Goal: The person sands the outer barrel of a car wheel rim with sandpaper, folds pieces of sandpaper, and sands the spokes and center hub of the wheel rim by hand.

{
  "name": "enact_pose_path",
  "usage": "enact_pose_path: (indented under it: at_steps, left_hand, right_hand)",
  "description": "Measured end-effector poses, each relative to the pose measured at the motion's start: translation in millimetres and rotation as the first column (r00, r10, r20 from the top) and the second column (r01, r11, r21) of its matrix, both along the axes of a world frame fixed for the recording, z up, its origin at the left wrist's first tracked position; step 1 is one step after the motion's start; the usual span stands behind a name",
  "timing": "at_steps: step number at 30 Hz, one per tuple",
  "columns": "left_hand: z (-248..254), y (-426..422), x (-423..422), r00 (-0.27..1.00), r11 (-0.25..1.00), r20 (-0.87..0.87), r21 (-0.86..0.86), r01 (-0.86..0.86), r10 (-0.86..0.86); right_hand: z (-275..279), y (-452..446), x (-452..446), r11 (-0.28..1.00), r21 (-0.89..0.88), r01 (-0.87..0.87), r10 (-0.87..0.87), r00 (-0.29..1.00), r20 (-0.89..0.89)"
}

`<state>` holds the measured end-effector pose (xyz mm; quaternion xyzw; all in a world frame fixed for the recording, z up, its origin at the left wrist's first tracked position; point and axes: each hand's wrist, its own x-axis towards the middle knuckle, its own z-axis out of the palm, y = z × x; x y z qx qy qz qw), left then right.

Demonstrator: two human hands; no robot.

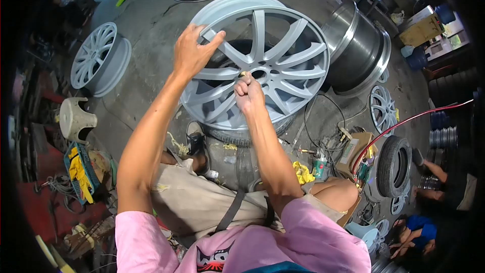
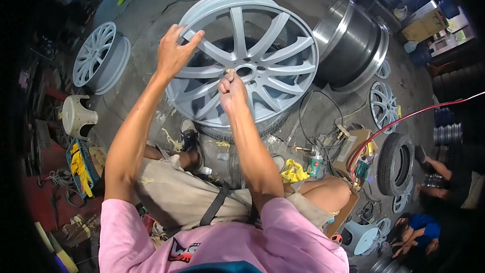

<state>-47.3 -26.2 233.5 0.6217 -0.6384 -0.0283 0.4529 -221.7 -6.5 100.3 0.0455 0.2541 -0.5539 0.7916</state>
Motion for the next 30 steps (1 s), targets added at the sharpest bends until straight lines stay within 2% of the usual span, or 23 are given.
enact_pose_path:
  at_steps: [4, 5, 6, 7, 8, 9, 10, 11, 12, 14, 15, 16, 18, 19, 21, 22, 23, 24, 25, 26, 28, 29, 30]
  left_hand:
    - [0.0, 3.6, 2.7, 1.0, 1.0, 0.004, 0.031, 0.007, -0.007]
    - [1.1, 4.6, 2.5, 1.0, 0.999, -0.016, 0.034, 0.023, -0.022]
    - [0.0, 4.2, 2.1, 1.0, 0.999, -0.016, 0.03, 0.026, -0.026]
    - [-0.9, 2.7, 2.1, 1.0, 0.999, -0.014, 0.03, 0.017, -0.016]
    - [-1.1, 1.2, 2.1, 1.0, 0.999, -0.016, 0.032, 0.007, -0.007]
    - [-0.5, 0.8, 1.4, 1.0, 0.999, -0.023, 0.03, 0.011, -0.01]
    - [-0.4, 1.4, 0.7, 1.0, 0.999, -0.022, 0.036, 0.01, -0.009]
    - [0.5, 2.7, 0.0, 1.0, 0.999, -0.019, 0.039, 0.01, -0.009]
    - [0.7, 3.5, -0.7, 1.0, 0.999, -0.019, 0.034, 0.011, -0.01]
    - [1.5, 4.9, 0.0, 1.0, 0.999, -0.008, 0.042, -0.007, 0.008]
    - [1.7, 4.3, 1.7, 1.0, 0.999, -0.009, 0.042, -0.012, 0.013]
    - [1.1, 2.7, 3.0, 1.0, 0.999, -0.003, 0.048, -0.01, 0.01]
    - [-0.9, 2.6, 1.2, 1.0, 0.999, -0.003, 0.055, -0.003, 0.003]
    - [-0.8, 2.1, 0.6, 1.0, 0.999, 0.002, 0.042, -0.004, 0.004]
    - [0.2, 1.7, 3.4, 1.0, 0.999, 0.012, 0.03, -0.012, 0.011]
    - [-0.1, 2.4, 3.9, 1.0, 0.999, 0.004, 0.038, -0.003, 0.003]
    - [-0.3, 2.8, 2.8, 1.0, 0.999, -0.006, 0.046, 0.009, -0.008]
    - [-0.8, 3.3, 1.1, 1.0, 0.999, -0.003, 0.048, 0.016, -0.015]
    - [-0.9, 3.5, 0.6, 0.999, 0.999, -0.022, 0.041, 0.03, -0.029]
    - [-0.7, 3.0, 2.1, 0.998, 0.999, -0.044, 0.03, 0.036, -0.034]
    - [1.2, 2.3, 3.4, 0.999, 0.999, -0.034, 0.029, 0.019, -0.018]
    - [0.6, 3.3, 1.1, 1.0, 0.999, -0.013, 0.032, 0.017, -0.016]
    - [-0.1, 2.7, 0.3, 1.0, 0.999, -0.007, 0.029, 0.019, -0.019]
  right_hand:
    - [8.2, 12.7, -3.7, 0.998, 0.054, 0.043, -0.046, 0.998, 0.047]
    - [15.1, 16.3, -0.7, 0.998, -0.061, -0.036, 0.016, 0.955, -0.297]
    - [21.3, 14.8, 1.1, 0.977, -0.152, -0.149, 0.026, 0.794, -0.608]
    - [-10.4, 8.9, -2.5, 0.907, -0.297, -0.297, -0.103, 0.529, -0.842]
    - [-7.6, 5.6, -9.0, 0.907, -0.301, -0.296, -0.109, 0.525, -0.844]
    - [-2.8, 3.0, -21.8, 0.714, -0.437, -0.547, -0.494, 0.048, -0.868]
    - [2.1, 1.0, -35.8, 0.503, -0.331, -0.799, -0.815, -0.309, -0.491]
    - [20.6, -3.3, -47.1, 0.462, -0.118, -0.879, -0.798, -0.354, -0.488]
    - [33.2, -9.5, -56.4, 0.462, -0.12, -0.879, -0.8, -0.355, -0.484]
    - [54.2, -19.3, -64.1, 0.228, 0.176, -0.958, -0.948, -0.26, -0.186]
    - [62.8, -16.2, -62.2, 0.234, 0.215, -0.948, -0.96, -0.26, -0.1]
    - [61.0, -12.4, -62.1, 0.231, 0.219, -0.948, -0.961, -0.258, -0.102]
    - [50.1, -5.1, -62.5, 0.323, 0.183, -0.929, -0.941, -0.336, -0.042]
    - [37.9, -1.7, -59.2, 0.325, 0.183, -0.928, -0.94, -0.338, -0.04]
    - [14.0, 2.6, -48.4, 0.482, -0.107, -0.869, -0.827, -0.412, -0.384]
    - [9.5, 0.5, -48.6, 0.481, -0.107, -0.87, -0.826, -0.409, -0.387]
    - [9.4, -1.4, -50.4, 0.555, -0.223, -0.801, -0.523, -0.128, -0.842]
    - [13.2, -1.2, -53.9, 0.671, -0.257, -0.695, -0.079, 0.277, -0.958]
    - [24.1, -2.9, -80.9, 0.624, -0.199, -0.756, 0.37, 0.51, -0.776]
    - [23.9, 4.9, -85.2, 0.623, -0.201, -0.756, 0.365, 0.508, -0.78]
    - [13.6, 28.0, -92.5, 0.672, -0.186, -0.717, -0.003, 0.249, -0.969]
    - [14.0, 28.7, -89.1, 0.681, -0.244, -0.691, -0.221, 0.123, -0.967]
    - [16.5, 25.1, -84.6, 0.681, -0.25, -0.688, -0.225, 0.128, -0.966]
